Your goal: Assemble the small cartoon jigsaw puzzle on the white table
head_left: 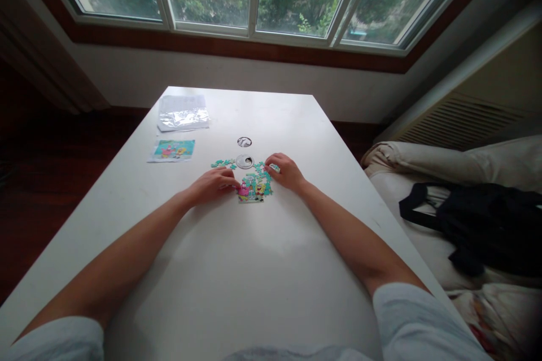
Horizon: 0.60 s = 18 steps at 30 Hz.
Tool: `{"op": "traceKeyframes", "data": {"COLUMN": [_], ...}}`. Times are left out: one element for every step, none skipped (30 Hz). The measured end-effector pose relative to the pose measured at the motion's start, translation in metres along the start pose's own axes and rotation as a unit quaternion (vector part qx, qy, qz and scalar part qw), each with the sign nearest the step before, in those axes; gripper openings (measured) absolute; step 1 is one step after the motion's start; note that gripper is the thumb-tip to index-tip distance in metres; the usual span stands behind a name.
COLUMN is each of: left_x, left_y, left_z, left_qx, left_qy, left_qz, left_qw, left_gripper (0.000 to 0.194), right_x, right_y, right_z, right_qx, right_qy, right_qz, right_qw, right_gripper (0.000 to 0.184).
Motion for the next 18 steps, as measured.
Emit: {"op": "traceKeyframes", "data": {"left_x": [0.0, 0.001, 0.001, 0.001, 0.001, 0.001, 0.001, 0.0, 0.0, 0.0, 0.0, 0.0, 0.0, 0.0, 0.0, 0.0, 0.001, 0.001], "left_y": [0.0, 0.001, 0.001, 0.001, 0.001, 0.001, 0.0, 0.0, 0.0, 0.0, 0.0, 0.001, 0.001, 0.001, 0.001, 0.001, 0.002, 0.002], "left_z": [0.0, 0.0, -0.001, -0.001, -0.001, -0.001, -0.001, -0.001, -0.001, -0.001, -0.001, -0.001, -0.001, -0.001, -0.001, -0.001, -0.001, -0.001], "left_qx": [-0.001, -0.002, -0.004, -0.005, -0.006, -0.007, -0.007, -0.007, -0.007, -0.006, -0.006, -0.005, -0.003, -0.002, -0.001, -0.001, 0.0, -0.001], "left_qy": [-0.001, -0.002, -0.002, 0.0, 0.0, 0.001, 0.002, 0.003, 0.003, 0.004, 0.004, 0.003, 0.003, 0.003, 0.003, 0.003, 0.003, 0.004], "left_qz": [-0.001, -0.001, -0.001, 0.0, 0.001, 0.003, 0.006, 0.008, 0.01, 0.011, 0.012, 0.011, 0.009, 0.007, 0.006, 0.004, 0.003, 0.002], "left_qw": [1.0, 1.0, 1.0, 1.0, 1.0, 1.0, 1.0, 1.0, 1.0, 1.0, 1.0, 1.0, 1.0, 1.0, 1.0, 1.0, 1.0, 1.0], "left_gripper": [0.031, 0.031, 0.032, 0.031, 0.031, 0.031, 0.031, 0.031, 0.03, 0.03, 0.03, 0.03, 0.03, 0.03, 0.03, 0.03, 0.03, 0.029], "right_x": [0.004, 0.007, 0.009, 0.01, 0.01, 0.01, 0.008, 0.007, 0.005, 0.003, 0.002, 0.0, -0.001, -0.002, -0.003, -0.003, -0.003, -0.003], "right_y": [0.01, 0.019, 0.027, 0.033, 0.037, 0.039, 0.039, 0.038, 0.036, 0.033, 0.029, 0.027, 0.025, 0.023, 0.022, 0.021, 0.02, 0.02], "right_z": [0.0, -0.001, -0.002, -0.003, -0.003, -0.004, -0.004, -0.004, -0.004, -0.003, -0.003, -0.002, -0.002, -0.002, -0.001, -0.001, -0.001, -0.001], "right_qx": [-0.029, -0.053, -0.071, -0.083, -0.087, -0.085, -0.078, -0.068, -0.057, -0.047, -0.039, -0.033, -0.029, -0.025, -0.021, -0.017, -0.014, -0.01], "right_qy": [0.018, 0.028, 0.032, 0.03, 0.024, 0.017, 0.01, 0.002, -0.006, -0.013, -0.022, -0.03, -0.037, -0.044, -0.05, -0.056, -0.06, -0.065], "right_qz": [-0.008, -0.015, -0.022, -0.029, -0.031, -0.032, -0.033, -0.035, -0.039, -0.046, -0.056, -0.067, -0.076, -0.083, -0.087, -0.088, -0.088, -0.087], "right_qw": [0.999, 0.998, 0.997, 0.996, 0.995, 0.996, 0.996, 0.997, 0.998, 0.998, 0.997, 0.997, 0.996, 0.995, 0.995, 0.994, 0.994, 0.994], "right_gripper": [0.016, 0.016, 0.014, 0.014, 0.013, 0.013, 0.013, 0.013, 0.013, 0.013, 0.013, 0.014, 0.015, 0.015, 0.016, 0.017, 0.017, 0.018]}}
Point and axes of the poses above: each hand's wrist, its own z-axis towards the middle knuckle, its own x-axis out of the back of the hand, y = z × x, the point moved 3 cm from there along z, towards the middle knuckle, and after that the axes turned 3 degrees about x, right-handed, at the moved point
